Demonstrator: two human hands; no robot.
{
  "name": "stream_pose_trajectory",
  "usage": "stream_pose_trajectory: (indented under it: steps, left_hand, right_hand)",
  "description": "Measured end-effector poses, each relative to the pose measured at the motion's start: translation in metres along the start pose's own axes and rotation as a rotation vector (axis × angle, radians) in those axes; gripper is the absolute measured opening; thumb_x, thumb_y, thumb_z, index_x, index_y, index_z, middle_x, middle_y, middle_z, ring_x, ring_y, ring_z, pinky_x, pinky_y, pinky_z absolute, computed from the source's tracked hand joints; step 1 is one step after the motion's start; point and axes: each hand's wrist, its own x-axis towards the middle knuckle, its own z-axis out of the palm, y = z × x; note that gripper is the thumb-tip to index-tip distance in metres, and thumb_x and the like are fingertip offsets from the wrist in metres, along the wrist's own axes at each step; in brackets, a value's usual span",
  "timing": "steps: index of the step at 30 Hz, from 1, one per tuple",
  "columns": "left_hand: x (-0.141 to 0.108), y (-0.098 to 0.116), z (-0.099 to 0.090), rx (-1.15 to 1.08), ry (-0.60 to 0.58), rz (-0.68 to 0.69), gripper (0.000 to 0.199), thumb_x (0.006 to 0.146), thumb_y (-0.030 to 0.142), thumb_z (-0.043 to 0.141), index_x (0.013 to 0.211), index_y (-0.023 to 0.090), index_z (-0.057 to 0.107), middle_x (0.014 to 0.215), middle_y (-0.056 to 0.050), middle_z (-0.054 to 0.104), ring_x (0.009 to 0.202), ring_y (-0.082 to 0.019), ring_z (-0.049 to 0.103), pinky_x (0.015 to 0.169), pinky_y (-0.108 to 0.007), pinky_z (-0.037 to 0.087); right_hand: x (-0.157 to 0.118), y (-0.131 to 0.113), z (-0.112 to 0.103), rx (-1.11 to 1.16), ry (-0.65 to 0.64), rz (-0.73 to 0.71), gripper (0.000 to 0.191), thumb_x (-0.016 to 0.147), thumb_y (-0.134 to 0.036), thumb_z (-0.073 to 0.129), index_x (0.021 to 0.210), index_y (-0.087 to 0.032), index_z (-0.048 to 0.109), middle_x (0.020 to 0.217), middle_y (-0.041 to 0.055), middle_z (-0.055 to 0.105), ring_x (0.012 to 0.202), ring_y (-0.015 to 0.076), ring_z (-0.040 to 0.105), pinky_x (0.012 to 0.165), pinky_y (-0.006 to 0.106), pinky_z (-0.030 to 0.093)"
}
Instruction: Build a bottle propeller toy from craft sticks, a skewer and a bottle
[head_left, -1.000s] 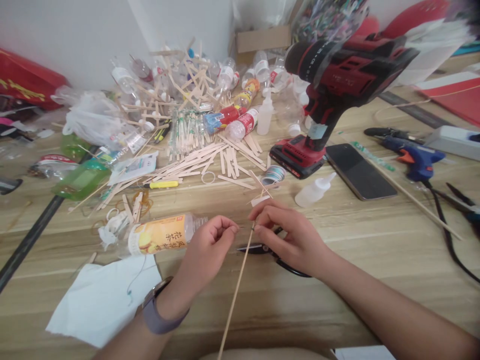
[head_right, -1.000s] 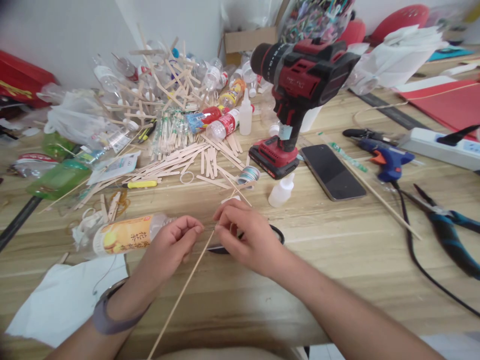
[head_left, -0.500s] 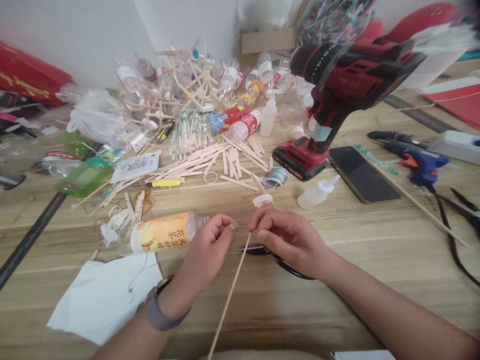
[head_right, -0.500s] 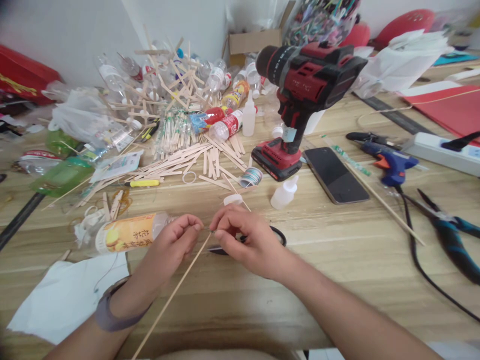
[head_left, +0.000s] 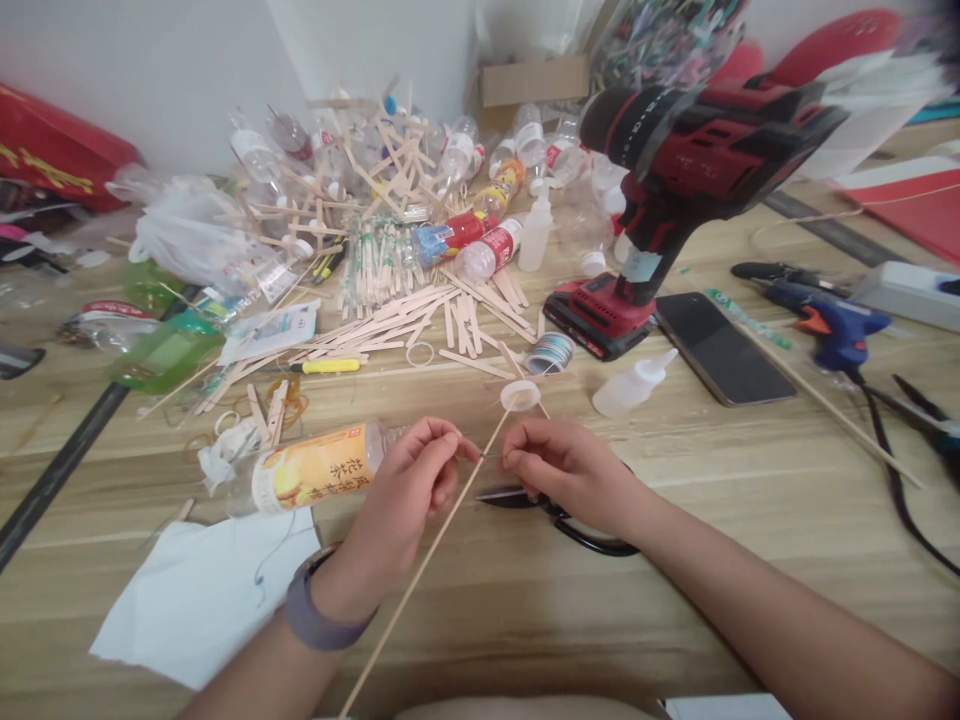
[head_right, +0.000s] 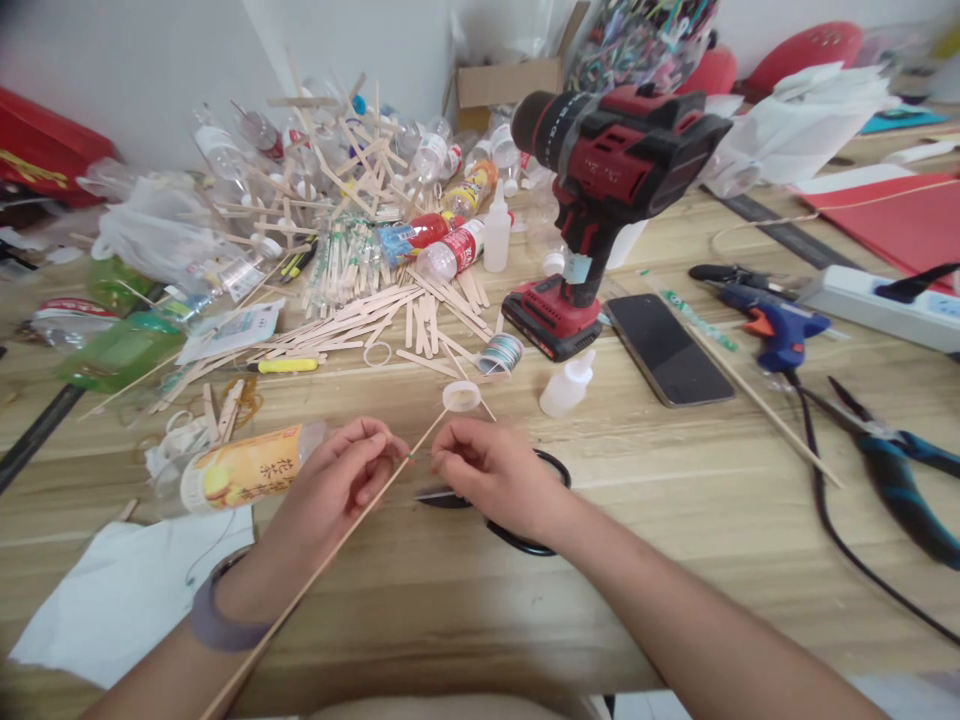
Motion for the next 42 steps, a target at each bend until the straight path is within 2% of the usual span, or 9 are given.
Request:
stream_pose_trajectory:
  steps: [3, 7, 16, 20, 23, 27, 30, 34, 42]
  left_hand:
    - [-0.0024, 0.0028, 0.0011, 0.125, -0.017, -0.05, 0.019, 0.082, 0.037, 0.058, 0.084, 0.018, 0.055, 0.051, 0.008, 0.049, 0.044, -0.006, 0.03, 0.042, -0.019, 0.021]
    - [-0.0022, 0.0052, 0.0009, 0.265, -0.133, -0.099, 0.027, 0.077, 0.033, 0.061, 0.099, 0.016, 0.06, 0.066, 0.003, 0.063, 0.049, -0.007, 0.037, 0.045, -0.021, 0.023]
    - [-0.0013, 0.0044, 0.0009, 0.443, -0.158, -0.102, 0.017, 0.079, 0.028, 0.054, 0.07, 0.017, 0.064, 0.058, 0.004, 0.052, 0.049, -0.009, 0.033, 0.048, -0.024, 0.022]
    - [-0.0018, 0.0056, 0.0025, 0.432, -0.159, -0.11, 0.017, 0.078, 0.026, 0.055, 0.066, 0.017, 0.06, 0.058, 0.004, 0.051, 0.053, -0.01, 0.038, 0.05, -0.023, 0.026]
    - [-0.0022, 0.0051, 0.0038, 0.379, -0.167, -0.155, 0.017, 0.078, 0.027, 0.056, 0.064, 0.017, 0.057, 0.056, 0.005, 0.049, 0.049, -0.008, 0.033, 0.046, -0.022, 0.022]
    - [-0.002, 0.0025, 0.0045, 0.269, -0.208, -0.225, 0.019, 0.077, 0.034, 0.059, 0.071, 0.016, 0.058, 0.061, 0.005, 0.054, 0.045, -0.006, 0.028, 0.044, -0.022, 0.017]
    - [-0.002, 0.0019, 0.004, 0.255, -0.225, -0.224, 0.019, 0.077, 0.035, 0.059, 0.074, 0.016, 0.058, 0.062, 0.004, 0.056, 0.046, -0.006, 0.029, 0.044, -0.022, 0.018]
    - [-0.0035, 0.0041, 0.0035, 0.321, -0.217, -0.19, 0.017, 0.077, 0.034, 0.057, 0.075, 0.017, 0.06, 0.06, 0.005, 0.054, 0.047, -0.007, 0.029, 0.045, -0.022, 0.02]
    - [-0.0046, 0.0055, -0.0003, 0.534, -0.222, -0.098, 0.018, 0.081, 0.032, 0.051, 0.073, 0.018, 0.06, 0.061, 0.004, 0.054, 0.051, -0.01, 0.036, 0.049, -0.023, 0.025]
  right_hand:
    - [-0.0006, -0.0028, 0.0006, -0.05, 0.032, -0.096, 0.012, 0.083, -0.021, 0.05, 0.071, -0.019, 0.053, 0.062, -0.0035, 0.049, 0.054, 0.0105, 0.043, 0.05, 0.023, 0.035]
    - [-0.0026, -0.0046, 0.0016, -0.156, 0.069, -0.199, 0.013, 0.083, -0.017, 0.051, 0.071, -0.019, 0.056, 0.069, 0.0001, 0.056, 0.063, 0.013, 0.05, 0.057, 0.026, 0.04]
    - [-0.0013, -0.0037, 0.0041, -0.224, 0.117, -0.357, 0.018, 0.084, -0.012, 0.052, 0.068, -0.019, 0.058, 0.078, 0.0044, 0.06, 0.08, 0.0174, 0.057, 0.068, 0.029, 0.044]
    - [-0.0015, -0.0039, 0.0057, -0.193, 0.1, -0.403, 0.019, 0.082, -0.008, 0.053, 0.068, -0.019, 0.058, 0.08, 0.0043, 0.062, 0.083, 0.0172, 0.058, 0.068, 0.027, 0.045]
    - [-0.0024, -0.0045, 0.0062, -0.189, 0.074, -0.418, 0.019, 0.083, -0.007, 0.054, 0.069, -0.019, 0.059, 0.082, 0.0038, 0.064, 0.082, 0.0161, 0.058, 0.07, 0.027, 0.045]
    - [-0.0032, -0.0052, 0.0064, -0.132, 0.076, -0.375, 0.02, 0.085, -0.01, 0.053, 0.068, -0.019, 0.06, 0.083, 0.005, 0.064, 0.083, 0.0165, 0.06, 0.072, 0.029, 0.046]
    - [-0.0035, -0.005, 0.0072, 0.05, 0.042, -0.262, 0.017, 0.086, -0.017, 0.053, 0.071, -0.018, 0.058, 0.089, 0.0061, 0.064, 0.076, 0.0148, 0.061, 0.066, 0.028, 0.048]
    - [-0.004, -0.0052, 0.0084, 0.312, -0.039, -0.077, 0.015, 0.086, -0.024, 0.055, 0.072, -0.018, 0.056, 0.083, 0.003, 0.065, 0.058, 0.0094, 0.054, 0.056, 0.025, 0.044]
    - [-0.0041, -0.0059, 0.0061, 0.392, -0.037, 0.029, 0.012, 0.078, -0.023, 0.062, 0.069, -0.017, 0.057, 0.069, -0.0008, 0.061, 0.054, 0.0084, 0.046, 0.054, 0.023, 0.038]
